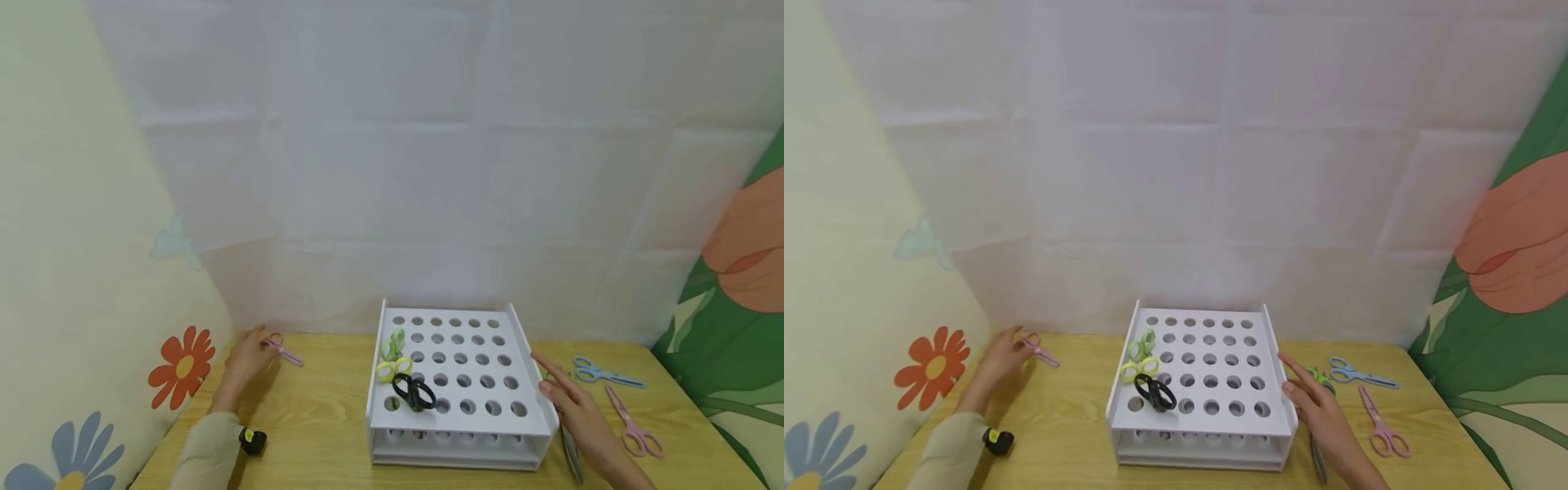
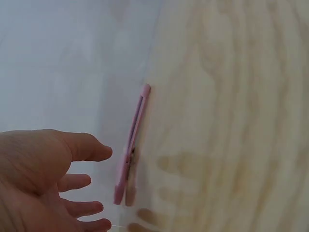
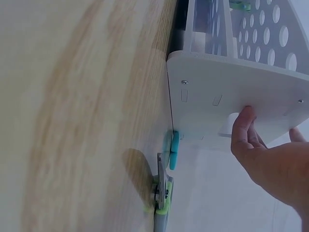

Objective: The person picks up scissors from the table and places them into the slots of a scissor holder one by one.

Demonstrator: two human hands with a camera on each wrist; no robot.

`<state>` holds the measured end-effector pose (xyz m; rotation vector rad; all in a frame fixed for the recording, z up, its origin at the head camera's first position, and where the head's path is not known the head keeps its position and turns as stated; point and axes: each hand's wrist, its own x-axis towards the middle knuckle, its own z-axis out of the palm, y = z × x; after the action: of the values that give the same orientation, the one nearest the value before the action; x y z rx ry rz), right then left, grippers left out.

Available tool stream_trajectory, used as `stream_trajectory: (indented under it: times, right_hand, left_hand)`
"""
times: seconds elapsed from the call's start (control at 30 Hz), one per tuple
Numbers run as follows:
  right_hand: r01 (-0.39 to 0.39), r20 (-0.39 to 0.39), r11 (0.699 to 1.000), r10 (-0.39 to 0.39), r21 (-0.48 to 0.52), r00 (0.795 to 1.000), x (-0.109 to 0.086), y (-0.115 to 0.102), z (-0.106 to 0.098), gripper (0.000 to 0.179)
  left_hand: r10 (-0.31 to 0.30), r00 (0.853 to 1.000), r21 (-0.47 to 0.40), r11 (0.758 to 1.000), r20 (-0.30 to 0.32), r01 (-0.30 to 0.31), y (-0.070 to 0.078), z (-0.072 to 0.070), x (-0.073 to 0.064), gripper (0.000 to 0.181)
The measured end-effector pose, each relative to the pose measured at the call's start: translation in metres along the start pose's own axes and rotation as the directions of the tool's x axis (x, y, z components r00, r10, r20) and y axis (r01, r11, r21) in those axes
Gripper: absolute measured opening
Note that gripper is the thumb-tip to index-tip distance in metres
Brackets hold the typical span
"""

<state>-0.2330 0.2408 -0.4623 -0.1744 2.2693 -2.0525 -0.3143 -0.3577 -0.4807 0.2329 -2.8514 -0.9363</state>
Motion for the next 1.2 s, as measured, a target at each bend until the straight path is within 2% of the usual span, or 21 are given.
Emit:
stream_trajectory:
  times: [0.1,0.33,0.5,0.67,0.9,1.2]
  right_hand:
    - [0.017,0.011,1.000,-0.017,-0.003,1.000,-0.001,0.000,-0.001,0.057]
    - [0.098,0.030,0.995,-0.098,-0.004,0.995,-0.004,0.000,-0.002,0.055]
    - [0.099,0.034,0.995,-0.099,-0.002,0.995,-0.004,-0.001,-0.002,0.055]
    - [0.093,0.047,0.996,-0.092,-0.009,0.995,-0.004,0.001,-0.002,0.055]
    - [0.057,0.053,0.998,-0.056,-0.028,0.997,-0.003,0.000,-0.002,0.056]
    - [0.052,0.020,0.998,-0.052,-0.019,0.998,-0.004,0.000,0.000,0.056]
  left_hand:
    - [-0.025,1.000,0.005,1.000,0.012,0.025,-0.005,0.003,0.000,0.072]
    - [-0.006,1.000,0.064,0.998,-0.003,0.006,-0.004,0.007,0.005,0.062]
    - [-0.028,0.999,0.107,0.994,-0.017,0.029,-0.004,0.009,0.006,0.063]
    - [-0.038,0.998,0.129,0.991,-0.043,0.043,-0.010,0.013,0.001,0.059]
    - [-0.055,0.995,0.106,0.992,-0.078,0.063,-0.016,0.017,-0.001,0.051]
    - [-0.026,0.997,0.088,0.996,-0.072,0.033,-0.017,0.015,-0.002,0.045]
